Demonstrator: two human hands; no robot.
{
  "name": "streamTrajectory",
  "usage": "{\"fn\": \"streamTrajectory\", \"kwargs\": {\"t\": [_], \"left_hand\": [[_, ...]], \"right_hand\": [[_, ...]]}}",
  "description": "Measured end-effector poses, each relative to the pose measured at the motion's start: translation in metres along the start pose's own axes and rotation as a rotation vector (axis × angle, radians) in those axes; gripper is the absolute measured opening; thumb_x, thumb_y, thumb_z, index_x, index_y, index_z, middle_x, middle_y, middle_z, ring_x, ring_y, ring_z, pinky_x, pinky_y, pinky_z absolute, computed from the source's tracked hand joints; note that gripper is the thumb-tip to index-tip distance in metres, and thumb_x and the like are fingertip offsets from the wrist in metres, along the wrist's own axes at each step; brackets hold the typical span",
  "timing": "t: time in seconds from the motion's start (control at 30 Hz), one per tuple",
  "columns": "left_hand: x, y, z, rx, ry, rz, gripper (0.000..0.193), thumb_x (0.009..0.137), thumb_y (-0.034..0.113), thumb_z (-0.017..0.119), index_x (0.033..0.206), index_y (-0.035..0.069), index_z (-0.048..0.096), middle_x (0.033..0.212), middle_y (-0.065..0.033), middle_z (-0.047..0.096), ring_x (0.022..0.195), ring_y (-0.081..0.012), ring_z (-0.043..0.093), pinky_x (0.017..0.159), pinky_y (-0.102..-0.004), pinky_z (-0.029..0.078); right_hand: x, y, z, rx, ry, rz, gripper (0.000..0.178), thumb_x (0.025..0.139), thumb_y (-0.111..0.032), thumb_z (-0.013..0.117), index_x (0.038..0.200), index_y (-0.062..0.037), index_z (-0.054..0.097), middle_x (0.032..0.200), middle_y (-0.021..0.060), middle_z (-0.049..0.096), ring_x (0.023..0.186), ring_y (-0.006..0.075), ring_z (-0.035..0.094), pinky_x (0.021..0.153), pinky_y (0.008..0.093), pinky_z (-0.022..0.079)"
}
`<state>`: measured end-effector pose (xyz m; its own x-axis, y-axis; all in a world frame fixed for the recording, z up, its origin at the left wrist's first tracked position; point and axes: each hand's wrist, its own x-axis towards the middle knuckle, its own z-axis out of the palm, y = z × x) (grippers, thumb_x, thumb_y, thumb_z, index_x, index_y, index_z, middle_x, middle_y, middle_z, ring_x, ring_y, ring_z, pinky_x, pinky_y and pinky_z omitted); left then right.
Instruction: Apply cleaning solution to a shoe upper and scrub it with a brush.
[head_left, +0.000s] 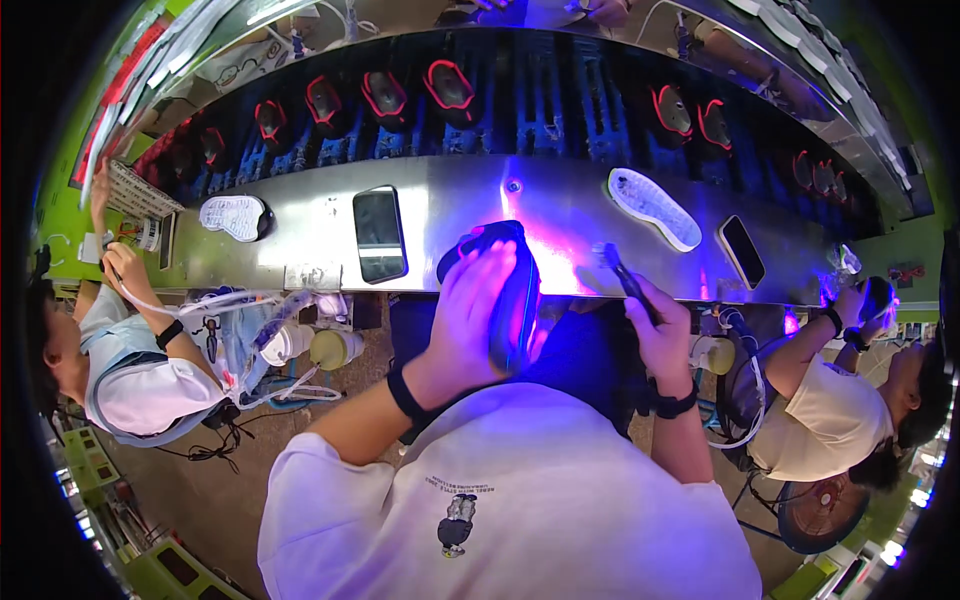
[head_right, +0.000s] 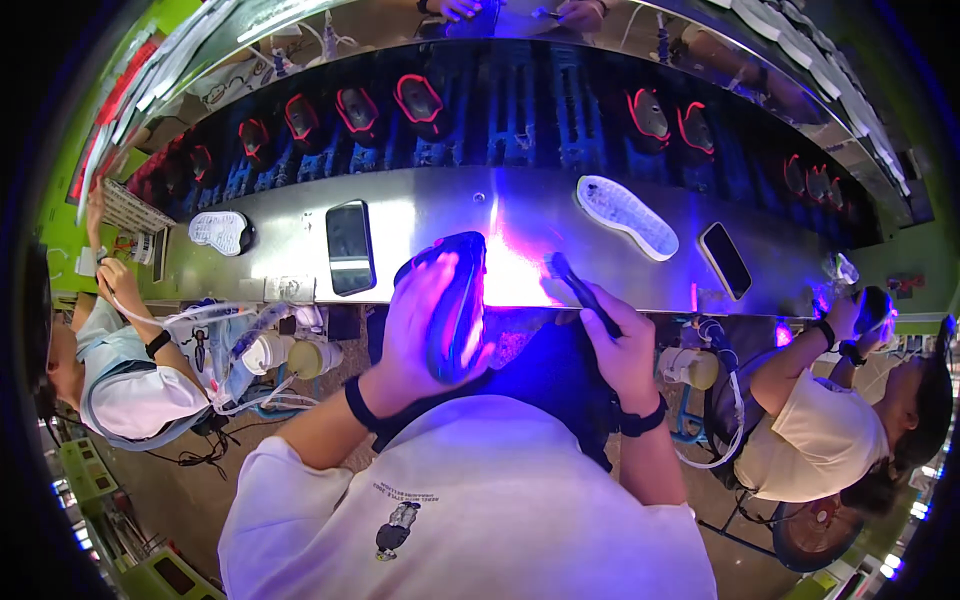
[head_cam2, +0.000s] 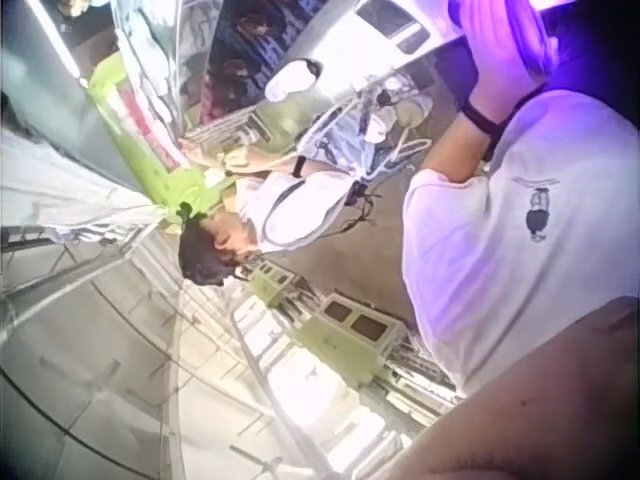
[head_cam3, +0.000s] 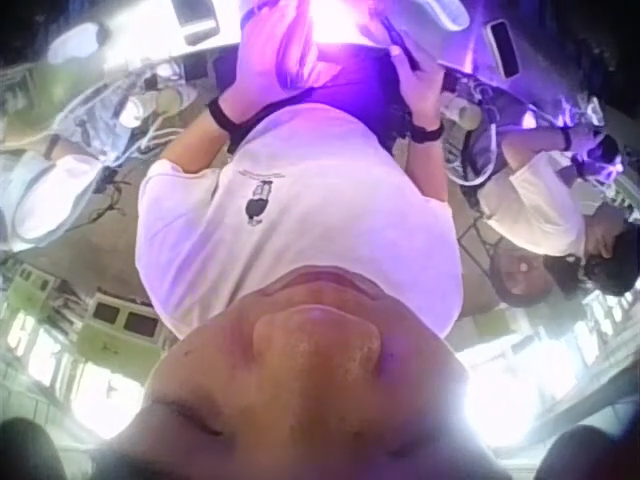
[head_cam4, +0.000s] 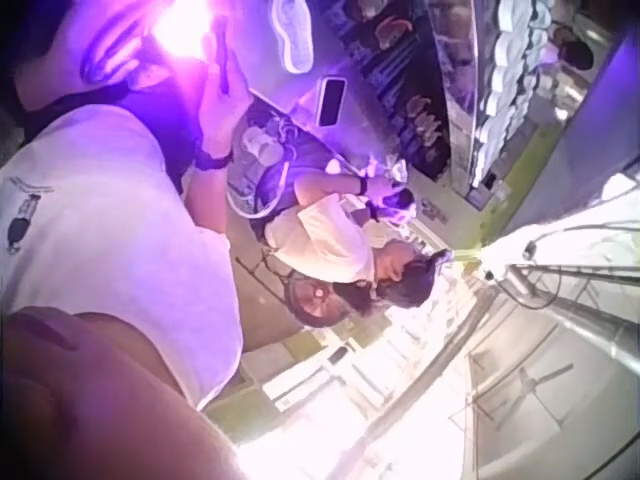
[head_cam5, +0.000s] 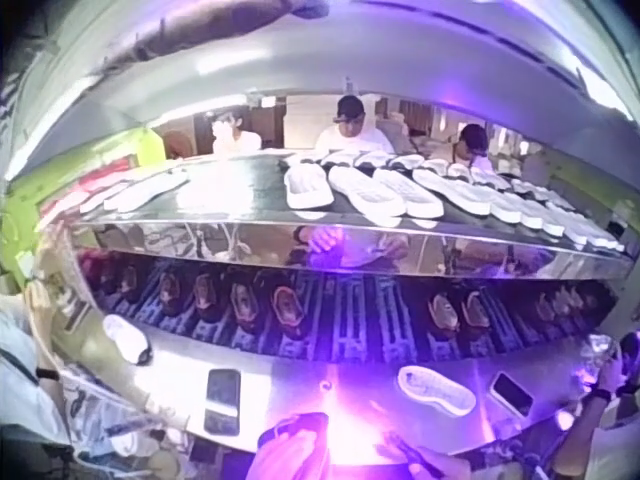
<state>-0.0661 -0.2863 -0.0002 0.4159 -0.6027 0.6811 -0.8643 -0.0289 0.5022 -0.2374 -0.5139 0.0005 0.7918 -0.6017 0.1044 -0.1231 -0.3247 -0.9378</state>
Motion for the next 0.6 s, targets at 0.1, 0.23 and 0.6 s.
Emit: {"fn": "streamTrajectory", "kwargs": {"t": [0.1, 0.23, 0.6], "left_hand": [[-0.039, 0.003, 0.000, 0.054, -0.064, -0.026, 0.088, 0.078, 0.035, 0.082, 0.144, -0.005, 0.040, 0.143, -0.0290, 0.050, 0.135, -0.0451, 0.051, 0.113, -0.0626, 0.033], [-0.062, -0.001, 0.001, 0.065, -0.159, 0.031, 0.066, 0.084, 0.028, 0.077, 0.134, -0.005, 0.049, 0.139, -0.0295, 0.055, 0.134, -0.0460, 0.052, 0.114, -0.0687, 0.028], [-0.077, -0.008, 0.005, 0.028, -0.169, 0.116, 0.051, 0.088, 0.017, 0.065, 0.135, 0.000, 0.055, 0.147, -0.0202, 0.052, 0.141, -0.0376, 0.047, 0.116, -0.0684, 0.027]], "right_hand": [[0.018, 0.003, 0.021, -0.109, -0.117, -0.111, 0.037, 0.093, -0.003, 0.068, 0.130, 0.0011, 0.066, 0.099, 0.0087, 0.073, 0.085, 0.0127, 0.067, 0.081, 0.0286, 0.053], [0.039, 0.034, 0.045, -0.191, -0.207, -0.087, 0.037, 0.093, -0.012, 0.072, 0.128, -0.0011, 0.067, 0.093, 0.0091, 0.072, 0.081, 0.0132, 0.067, 0.077, 0.0292, 0.054], [0.026, 0.041, 0.050, 0.017, -0.326, 0.289, 0.039, 0.096, -0.016, 0.071, 0.132, 0.0004, 0.064, 0.104, 0.0044, 0.072, 0.091, 0.0118, 0.065, 0.082, 0.0278, 0.053]]}}
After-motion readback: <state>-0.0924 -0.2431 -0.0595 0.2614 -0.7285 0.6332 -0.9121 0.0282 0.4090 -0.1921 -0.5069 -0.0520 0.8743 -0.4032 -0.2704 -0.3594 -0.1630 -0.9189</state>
